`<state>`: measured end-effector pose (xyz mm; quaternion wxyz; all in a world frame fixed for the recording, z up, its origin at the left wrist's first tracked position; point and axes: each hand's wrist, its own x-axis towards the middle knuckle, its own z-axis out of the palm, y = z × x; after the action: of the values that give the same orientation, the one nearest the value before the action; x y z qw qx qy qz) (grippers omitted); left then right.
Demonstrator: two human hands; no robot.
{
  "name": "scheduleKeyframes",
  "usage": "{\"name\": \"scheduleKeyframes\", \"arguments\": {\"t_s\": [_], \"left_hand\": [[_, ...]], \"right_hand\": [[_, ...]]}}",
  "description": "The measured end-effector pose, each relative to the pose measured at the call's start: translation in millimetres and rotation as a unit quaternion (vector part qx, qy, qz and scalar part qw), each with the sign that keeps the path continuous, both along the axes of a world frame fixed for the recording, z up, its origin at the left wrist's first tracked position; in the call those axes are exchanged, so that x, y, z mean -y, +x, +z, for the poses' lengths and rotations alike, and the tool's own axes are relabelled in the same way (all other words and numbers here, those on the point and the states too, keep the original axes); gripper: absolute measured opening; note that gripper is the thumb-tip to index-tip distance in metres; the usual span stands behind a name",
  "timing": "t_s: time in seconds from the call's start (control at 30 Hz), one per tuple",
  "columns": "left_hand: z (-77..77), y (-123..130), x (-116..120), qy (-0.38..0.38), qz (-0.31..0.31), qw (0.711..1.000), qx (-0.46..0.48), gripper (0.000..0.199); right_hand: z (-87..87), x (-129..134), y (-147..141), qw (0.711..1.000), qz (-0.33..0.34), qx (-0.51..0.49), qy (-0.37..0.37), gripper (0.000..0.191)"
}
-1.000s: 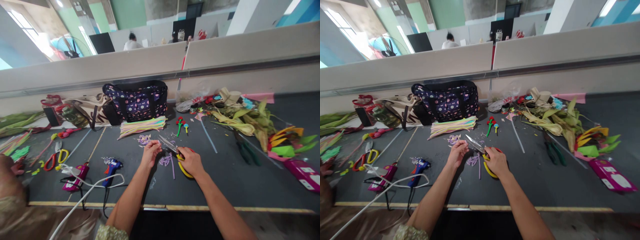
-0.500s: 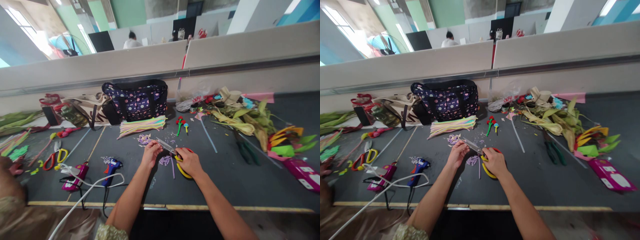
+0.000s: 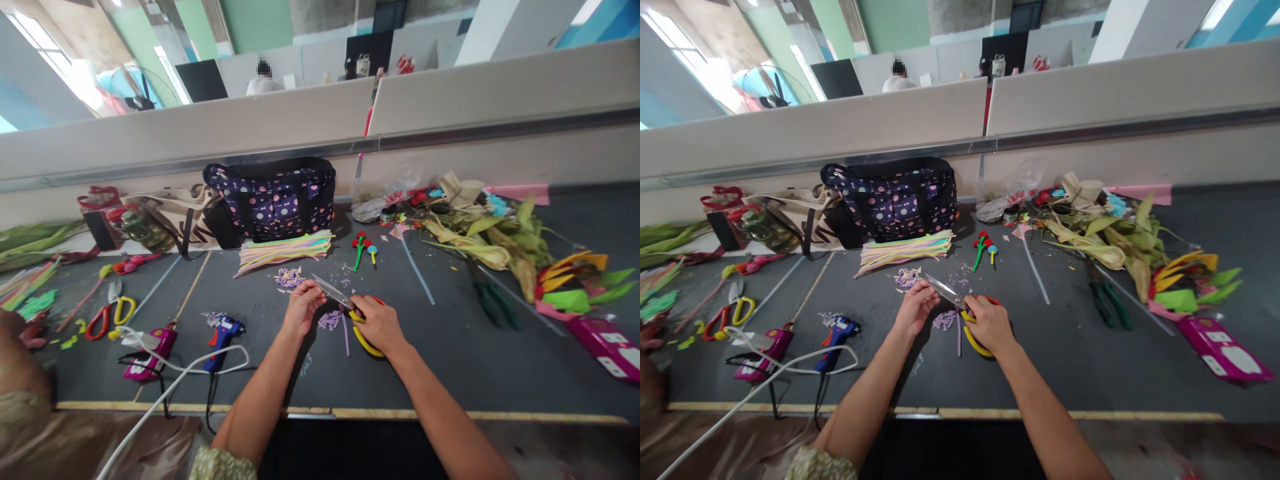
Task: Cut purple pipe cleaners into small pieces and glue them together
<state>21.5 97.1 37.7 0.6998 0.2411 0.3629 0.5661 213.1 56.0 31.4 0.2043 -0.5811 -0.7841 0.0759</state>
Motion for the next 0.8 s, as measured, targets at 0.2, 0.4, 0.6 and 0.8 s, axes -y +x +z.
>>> {"name": "scheduleKeyframes", "arguments": {"t_s": [0.2, 0.4, 0.6, 0.8], "left_hand": [[-2.4, -0.6, -0.2, -0.002, -0.001, 1.0, -0.005, 0.023], [-4.7, -1.3, -1.6, 0.003, -0.006, 1.0, -0.009, 0.02], [-0.8, -1.3, -0.8, 0.008, -0.004, 1.0, -0.018, 0.02], [-0.1, -2.7, -0.8, 0.022, 0.011, 0.999, -0.027, 0.018]], "right_hand": [[0.0, 0.3, 0.1, 1.0, 0.004, -0.005, -0.002, 0.016], [-1.0, -0.1, 0.0, 1.0, 0.008, -0.011, -0.007, 0.012], [0.5, -0.2, -0.4, 1.0, 0.01, -0.005, -0.012, 0.011], [-1.1, -0.1, -0.4, 1.0, 0.007, -0.003, -0.011, 0.014]]}}
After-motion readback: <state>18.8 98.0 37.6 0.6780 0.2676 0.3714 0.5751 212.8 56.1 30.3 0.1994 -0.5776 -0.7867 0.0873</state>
